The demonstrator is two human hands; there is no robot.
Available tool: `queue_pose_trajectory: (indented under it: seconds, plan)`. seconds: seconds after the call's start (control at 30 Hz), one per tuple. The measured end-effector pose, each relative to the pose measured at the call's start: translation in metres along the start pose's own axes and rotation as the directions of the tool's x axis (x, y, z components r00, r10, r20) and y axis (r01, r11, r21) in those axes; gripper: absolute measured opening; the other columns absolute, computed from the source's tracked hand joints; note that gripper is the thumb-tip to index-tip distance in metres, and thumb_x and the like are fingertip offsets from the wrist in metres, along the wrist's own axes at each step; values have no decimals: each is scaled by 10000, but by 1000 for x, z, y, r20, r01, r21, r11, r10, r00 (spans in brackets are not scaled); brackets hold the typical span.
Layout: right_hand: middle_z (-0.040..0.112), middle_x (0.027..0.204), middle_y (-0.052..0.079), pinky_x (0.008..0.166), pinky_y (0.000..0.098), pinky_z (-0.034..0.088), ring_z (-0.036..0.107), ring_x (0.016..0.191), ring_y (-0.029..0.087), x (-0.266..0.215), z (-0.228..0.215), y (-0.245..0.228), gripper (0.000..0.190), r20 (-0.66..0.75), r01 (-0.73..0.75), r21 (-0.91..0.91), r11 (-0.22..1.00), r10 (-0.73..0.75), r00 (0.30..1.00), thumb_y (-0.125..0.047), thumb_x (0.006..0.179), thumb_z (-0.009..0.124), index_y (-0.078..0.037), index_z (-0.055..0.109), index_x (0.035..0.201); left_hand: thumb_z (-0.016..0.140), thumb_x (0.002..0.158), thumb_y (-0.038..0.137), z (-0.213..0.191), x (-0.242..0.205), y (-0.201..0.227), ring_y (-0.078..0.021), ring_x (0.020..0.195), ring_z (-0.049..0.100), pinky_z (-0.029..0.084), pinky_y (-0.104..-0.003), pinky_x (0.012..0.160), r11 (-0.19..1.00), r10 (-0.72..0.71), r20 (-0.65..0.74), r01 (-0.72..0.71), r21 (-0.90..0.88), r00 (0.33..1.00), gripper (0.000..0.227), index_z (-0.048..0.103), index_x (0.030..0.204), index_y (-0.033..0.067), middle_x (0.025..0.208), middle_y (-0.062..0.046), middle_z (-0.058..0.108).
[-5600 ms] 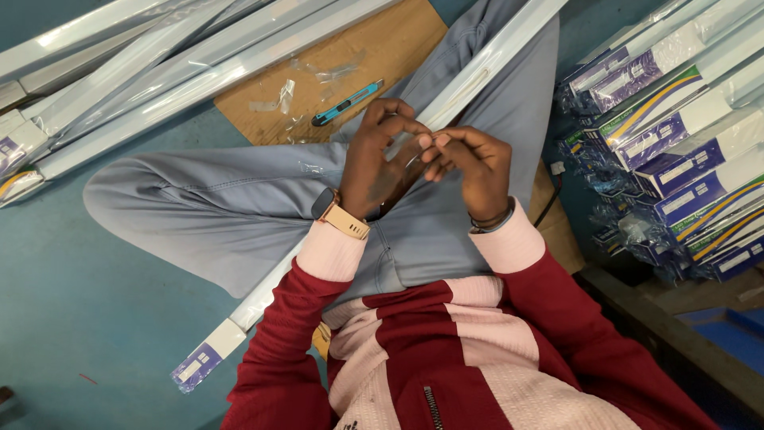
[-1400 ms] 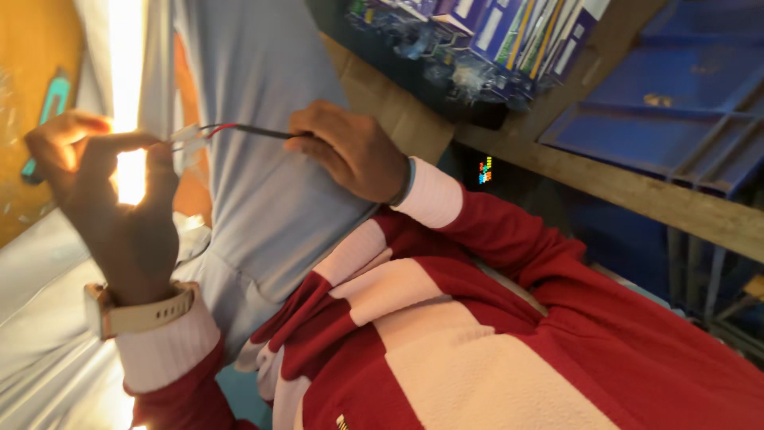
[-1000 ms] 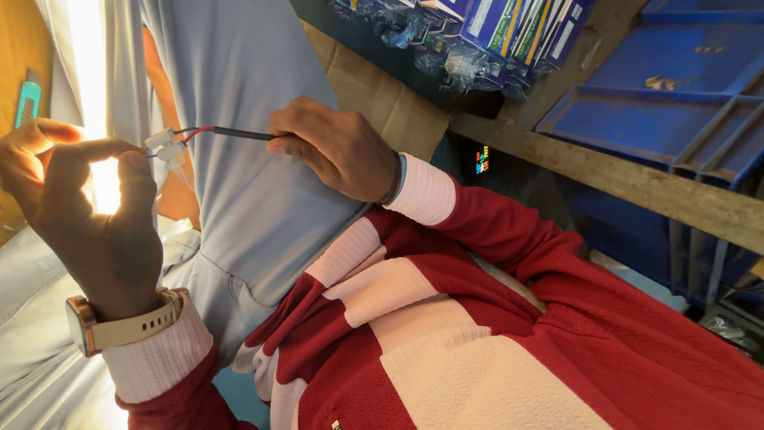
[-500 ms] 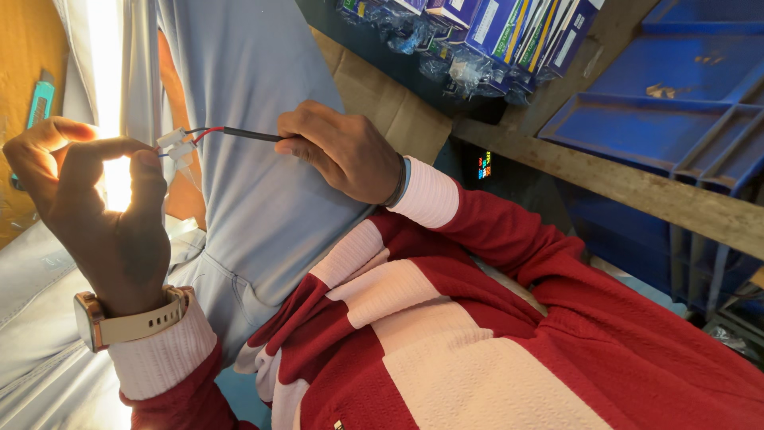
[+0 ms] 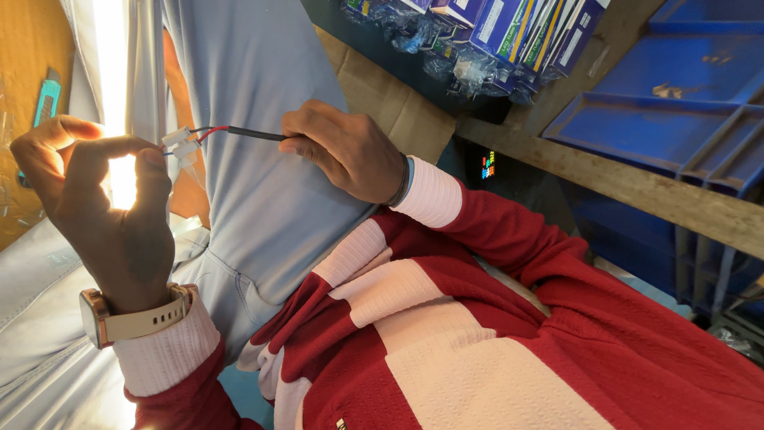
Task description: The person sits on the floor and repeatedly picks up long white LED light strips. They connect a power cable to each strip to test if it lights up, then place the strip back in a pile. The person handles the strips one at a time throughout the clip.
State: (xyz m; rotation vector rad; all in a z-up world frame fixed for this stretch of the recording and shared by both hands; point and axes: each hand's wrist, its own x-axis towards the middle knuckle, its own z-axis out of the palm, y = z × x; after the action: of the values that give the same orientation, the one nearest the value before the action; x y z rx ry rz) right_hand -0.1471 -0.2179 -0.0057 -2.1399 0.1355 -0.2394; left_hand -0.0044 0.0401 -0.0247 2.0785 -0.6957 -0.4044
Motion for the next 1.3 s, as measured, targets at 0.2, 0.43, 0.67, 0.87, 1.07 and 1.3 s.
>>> queue_pose_trajectory:
  seconds: [0.2, 0.43, 0.67, 0.87, 1.07, 1.3]
  plan:
    - [646, 965, 84, 664, 337, 548, 688, 766, 239, 1, 0, -2, 162, 0, -1, -8, 1000, 1, 1000, -198, 1103, 628, -61, 572, 1169, 665, 1051, 215, 0, -1, 2, -227, 1250, 466, 392, -351, 1124, 1000, -3, 0, 3, 5, 1000, 180, 622, 1030, 41, 1207, -82, 407]
    - [656, 1002, 92, 714, 325, 557, 686, 806, 225, -7, 1, 2, 161, -71, -27, 10, 1000, 28, 997, -207, 1118, 625, -57, 590, 1165, 677, 1030, 158, 1, 11, 20, -232, 1229, 454, 407, -362, 1066, 993, -14, -1, 14, -114, 1000, 112, 642, 985, 61, 1185, -82, 420]
    - [627, 917, 17, 656, 218, 455, 552, 720, 59, -52, -5, 43, 205, -421, -286, 398, 872, 450, 787, -229, 1103, 638, -43, 583, 1169, 723, 1023, 20, 1, 16, 35, -229, 1163, 484, 407, -345, 1015, 1000, 6, -39, -6, -5, 999, 27, 701, 1036, 30, 1204, -106, 440]
    - [628, 833, 8, 642, 216, 474, 579, 726, 52, -95, -12, 109, 174, -302, -478, 306, 823, 560, 771, -215, 1098, 611, -47, 570, 1109, 734, 1022, 4, 0, 22, 47, -238, 1127, 502, 414, -331, 962, 999, 12, -61, -14, -35, 998, 128, 674, 1123, 53, 1198, -108, 495]
    - [722, 863, 147, 631, 392, 540, 721, 705, 274, -94, -13, 125, 221, -262, -671, -286, 684, 618, 742, -266, 986, 710, -50, 672, 1014, 807, 877, 175, -15, -2, 68, -355, 1048, 625, 504, -409, 854, 959, -282, -31, 281, -30, 959, 624, 480, 1384, 16, 1217, -182, 604]
    - [744, 1050, 162, 721, 440, 579, 724, 832, 365, -47, -32, 17, 203, 16, -314, -353, 881, 341, 940, -253, 959, 684, -73, 738, 1036, 805, 859, 169, -18, -30, 76, -425, 1041, 697, 558, -469, 866, 884, -304, -55, 303, 355, 951, 586, 600, 1395, 47, 1186, -261, 704]
